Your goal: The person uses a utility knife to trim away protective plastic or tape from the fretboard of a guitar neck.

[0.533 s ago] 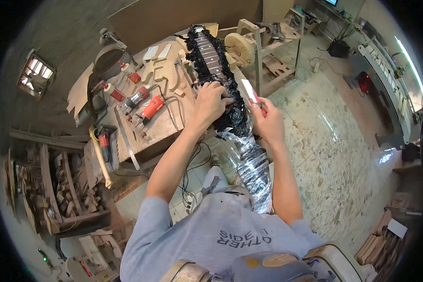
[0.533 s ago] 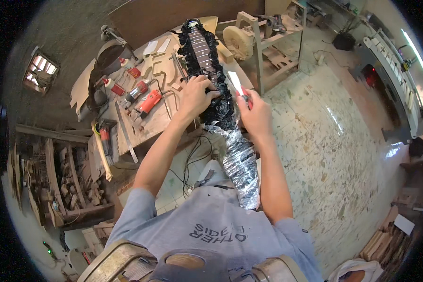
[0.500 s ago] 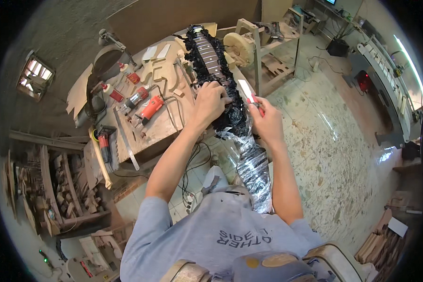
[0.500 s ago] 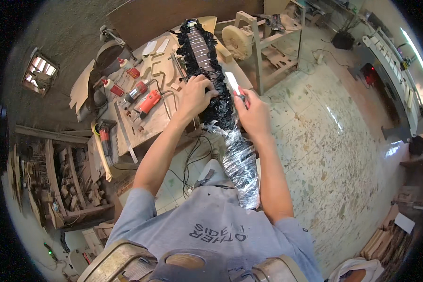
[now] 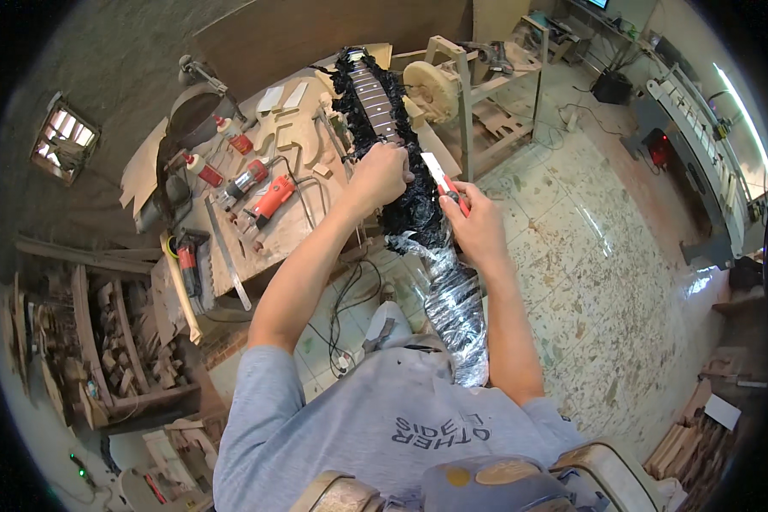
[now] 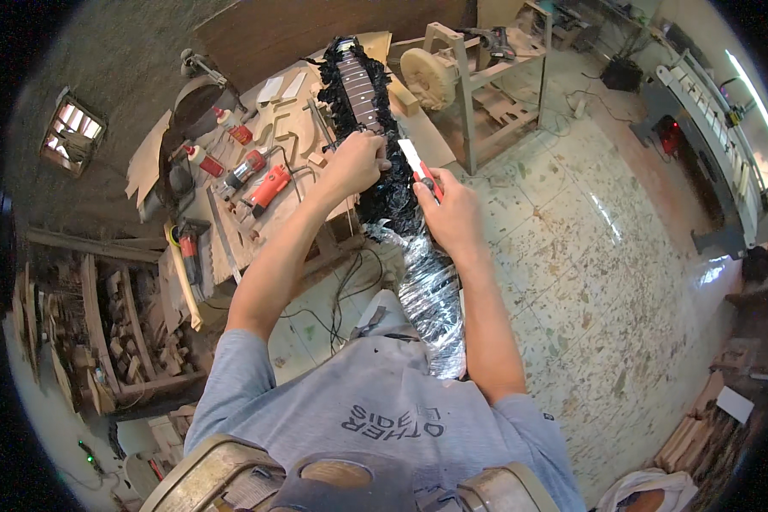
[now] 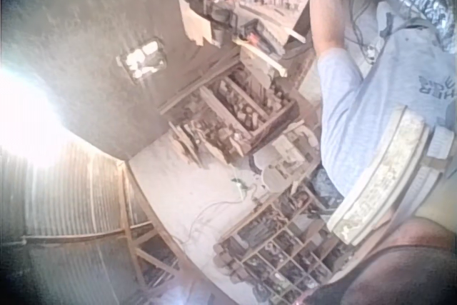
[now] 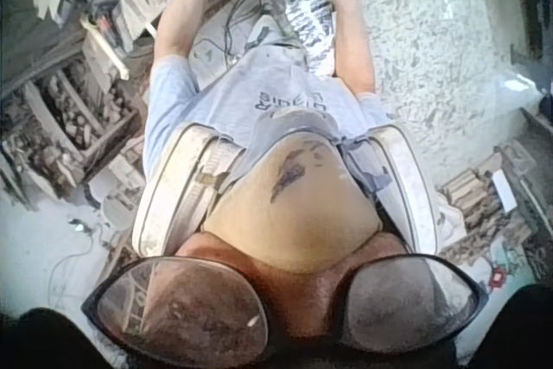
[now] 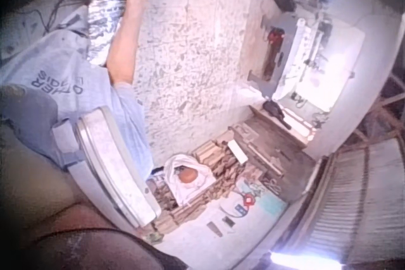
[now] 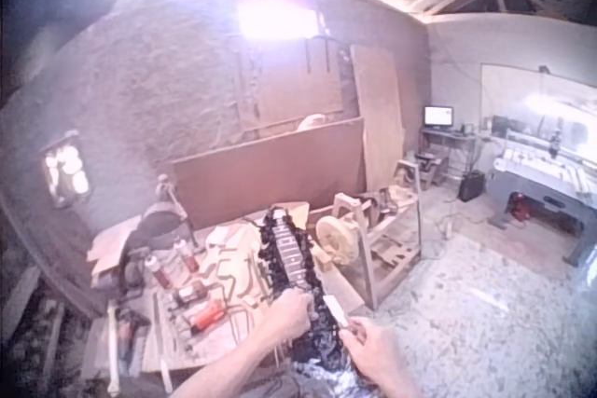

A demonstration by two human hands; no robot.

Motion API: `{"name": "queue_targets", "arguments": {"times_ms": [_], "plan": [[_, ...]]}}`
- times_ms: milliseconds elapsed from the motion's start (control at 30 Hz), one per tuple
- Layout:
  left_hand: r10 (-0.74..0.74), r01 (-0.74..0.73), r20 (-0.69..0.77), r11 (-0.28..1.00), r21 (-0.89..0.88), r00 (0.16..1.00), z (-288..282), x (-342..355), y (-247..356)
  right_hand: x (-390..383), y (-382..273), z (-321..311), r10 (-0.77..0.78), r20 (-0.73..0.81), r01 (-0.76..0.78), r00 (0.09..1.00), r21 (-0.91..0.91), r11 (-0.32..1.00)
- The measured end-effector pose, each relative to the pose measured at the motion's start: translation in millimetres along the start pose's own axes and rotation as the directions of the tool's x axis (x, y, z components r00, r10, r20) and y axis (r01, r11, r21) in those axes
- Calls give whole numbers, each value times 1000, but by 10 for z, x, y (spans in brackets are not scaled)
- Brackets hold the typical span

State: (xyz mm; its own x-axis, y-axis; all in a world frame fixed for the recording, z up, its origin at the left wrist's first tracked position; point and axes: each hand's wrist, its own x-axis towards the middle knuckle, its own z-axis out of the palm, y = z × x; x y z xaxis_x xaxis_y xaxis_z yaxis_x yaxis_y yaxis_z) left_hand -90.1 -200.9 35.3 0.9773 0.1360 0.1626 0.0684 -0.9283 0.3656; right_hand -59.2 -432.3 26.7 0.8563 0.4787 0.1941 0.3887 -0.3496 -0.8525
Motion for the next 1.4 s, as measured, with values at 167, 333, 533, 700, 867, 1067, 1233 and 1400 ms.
{"name": "queue_targets", "arguments": {"times_ms": [167, 333, 533, 700, 867, 1067, 1233, 1400], "plan": [[153, -162, -304, 987, -7, 940, 141, -137, 35, -57, -157, -47, -118, -19, 116, 993, -50, 992], [-19, -82, -344, 958, -275, 939, 209, -88, -51, 4, -212, -4, -87, 125, 109, 988, -177, 978], [-31, -91, -366, 947, -309, 930, 277, -21, -92, 83, -165, 33, -172, 169, 209, 970, -227, 951], [-46, -93, -362, 930, -356, 931, 319, -48, -151, 9, -220, 39, -171, 154, 207, 973, -261, 943], [-133, -34, -340, 895, -444, 931, 263, -72, -109, -38, -146, -14, -159, 189, 204, 969, -254, 946], [-125, -74, -330, 844, -532, 936, 301, -101, -287, -123, -172, -25, -157, 137, 188, 978, -257, 948], [-180, -37, -172, 581, -813, 968, 351, -97, -436, -275, -146, -217, -106, 211, 150, 972, -207, 967], [-84, -52, -112, 526, -849, 990, 356, -44, -650, -453, -214, -250, -66, 152, 100, 986, -226, 969]]}}
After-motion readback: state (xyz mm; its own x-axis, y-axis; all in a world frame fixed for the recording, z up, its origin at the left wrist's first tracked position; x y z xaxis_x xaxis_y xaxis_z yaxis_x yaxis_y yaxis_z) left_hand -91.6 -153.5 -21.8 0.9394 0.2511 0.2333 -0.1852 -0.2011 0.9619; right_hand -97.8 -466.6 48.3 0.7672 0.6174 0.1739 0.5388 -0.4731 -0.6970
